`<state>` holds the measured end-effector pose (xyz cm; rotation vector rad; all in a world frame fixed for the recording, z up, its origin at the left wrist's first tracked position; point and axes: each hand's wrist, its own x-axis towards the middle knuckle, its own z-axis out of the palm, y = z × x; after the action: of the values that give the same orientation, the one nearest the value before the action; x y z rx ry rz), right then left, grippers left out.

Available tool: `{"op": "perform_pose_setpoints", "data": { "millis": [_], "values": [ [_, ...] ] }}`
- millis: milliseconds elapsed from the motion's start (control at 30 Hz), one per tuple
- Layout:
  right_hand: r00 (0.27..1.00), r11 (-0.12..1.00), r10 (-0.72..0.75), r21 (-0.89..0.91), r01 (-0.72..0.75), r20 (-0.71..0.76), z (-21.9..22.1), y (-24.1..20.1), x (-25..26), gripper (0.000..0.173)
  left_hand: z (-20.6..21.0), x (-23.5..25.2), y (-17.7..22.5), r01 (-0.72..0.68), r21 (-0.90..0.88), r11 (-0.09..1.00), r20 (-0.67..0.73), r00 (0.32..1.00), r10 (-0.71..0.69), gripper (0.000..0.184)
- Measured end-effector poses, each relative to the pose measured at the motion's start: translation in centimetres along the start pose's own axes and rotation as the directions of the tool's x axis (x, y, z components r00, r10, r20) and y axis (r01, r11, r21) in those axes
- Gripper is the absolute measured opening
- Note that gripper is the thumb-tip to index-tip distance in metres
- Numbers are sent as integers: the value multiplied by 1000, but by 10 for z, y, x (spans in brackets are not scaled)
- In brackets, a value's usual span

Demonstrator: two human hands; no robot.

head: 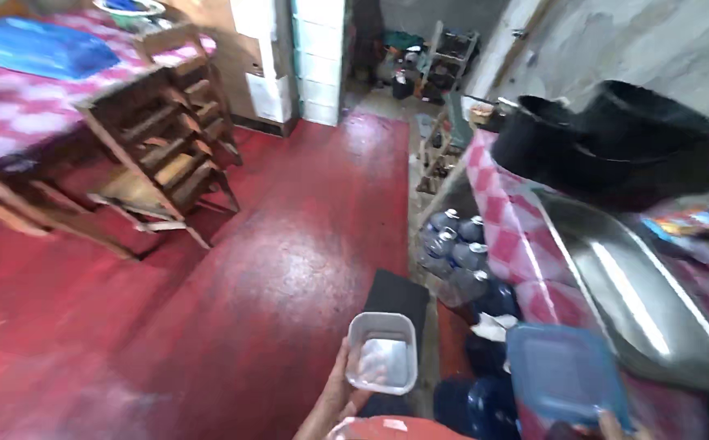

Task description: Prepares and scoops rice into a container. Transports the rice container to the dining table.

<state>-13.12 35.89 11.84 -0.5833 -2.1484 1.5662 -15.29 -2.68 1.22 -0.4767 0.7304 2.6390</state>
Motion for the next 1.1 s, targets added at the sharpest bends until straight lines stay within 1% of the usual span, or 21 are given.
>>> {"op": "perform_pose_setpoints", "data": {
  "millis": [33, 67, 100, 133, 167, 233, 333, 400, 467, 533, 600, 633, 667, 700, 733, 800, 833, 900, 967, 1033, 1100],
  "values": [
    [991, 991, 114, 56, -118, 67, 33, 10, 20, 23, 13, 17, 18, -60, 20, 998, -9, 998, 60, 60],
    [966, 969, 215, 93, -230, 147, 66, 21, 37, 18, 24, 35, 35, -101, 16, 995, -30, 994, 101, 56],
    [927, 938, 299, 110, -329, 226, 101, 30, 54, 18, 30, 55, 53, -129, 9, 992, -47, 990, 130, 53],
    [888, 911, 351, 110, -397, 296, 137, 35, 70, 20, 36, 75, 71, -148, 2, 989, -49, 988, 148, 51],
    [855, 898, 377, 83, -431, 356, 171, 37, 84, 22, 40, 94, 88, -167, 9, 986, -45, 985, 168, 49],
    [822, 904, 369, 40, -427, 434, 237, 40, 109, 27, 51, 128, 118, -197, 82, 977, -88, 975, 204, 43],
    [779, 923, 312, 20, -384, 544, 335, 31, 147, 36, 58, 177, 161, -179, 172, 969, -107, 974, 199, 39],
    [758, 943, 241, 40, -331, 606, 398, 19, 177, 35, 57, 212, 189, -134, 257, 957, -107, 980, 166, 46],
    [696, 955, 191, 33, -295, 692, 457, -6, 217, 35, 60, 256, 223, -95, 305, 948, -118, 984, 137, 48],
    [626, 938, 223, 11, -347, 747, 507, -25, 256, 42, 55, 305, 256, -62, 295, 954, -99, 991, 95, 48],
    [594, 863, 283, 70, -500, 753, 550, -37, 290, 57, 50, 363, 297, -44, 289, 956, -59, 996, 64, 53],
    [580, 815, 290, 121, -566, 761, 565, -39, 305, 64, 52, 390, 317, -32, 330, 944, -44, 998, 49, 56],
    [578, 777, 292, 163, -608, 762, 578, -40, 316, 70, 58, 413, 337, -19, 402, 916, -25, 999, 32, 59],
    [583, 749, 298, 194, -634, 756, 591, -44, 328, 72, 69, 435, 358, -3, 492, 871, 1, 1000, 3, 61],
    [587, 733, 312, 203, -649, 747, 601, -49, 339, 71, 81, 458, 377, 26, 552, 834, -7, 1000, -27, 63],
    [635, 741, 340, 219, -635, 693, 620, -62, 361, 65, 119, 491, 412, 157, 620, 768, -103, 988, -119, 55],
    [672, 765, 336, 225, -604, 660, 632, -67, 372, 63, 130, 508, 427, 201, 630, 750, -118, 979, -163, 51],
    [725, 808, 322, 222, -546, 609, 655, -74, 400, 61, 124, 552, 449, 241, 584, 775, -57, 965, -257, 51],
    [759, 835, 305, 223, -504, 575, 675, -74, 436, 62, 121, 602, 464, 299, 546, 782, -37, 942, -335, 51],
    [775, 840, 309, 224, -494, 551, 693, -68, 475, 59, 125, 655, 476, 306, 553, 775, -19, 934, -356, 51],
    [767, 836, 358, 183, -517, 532, 708, -62, 523, 57, 132, 712, 488, 265, 547, 794, 20, 944, -329, 54]
  ]
}}
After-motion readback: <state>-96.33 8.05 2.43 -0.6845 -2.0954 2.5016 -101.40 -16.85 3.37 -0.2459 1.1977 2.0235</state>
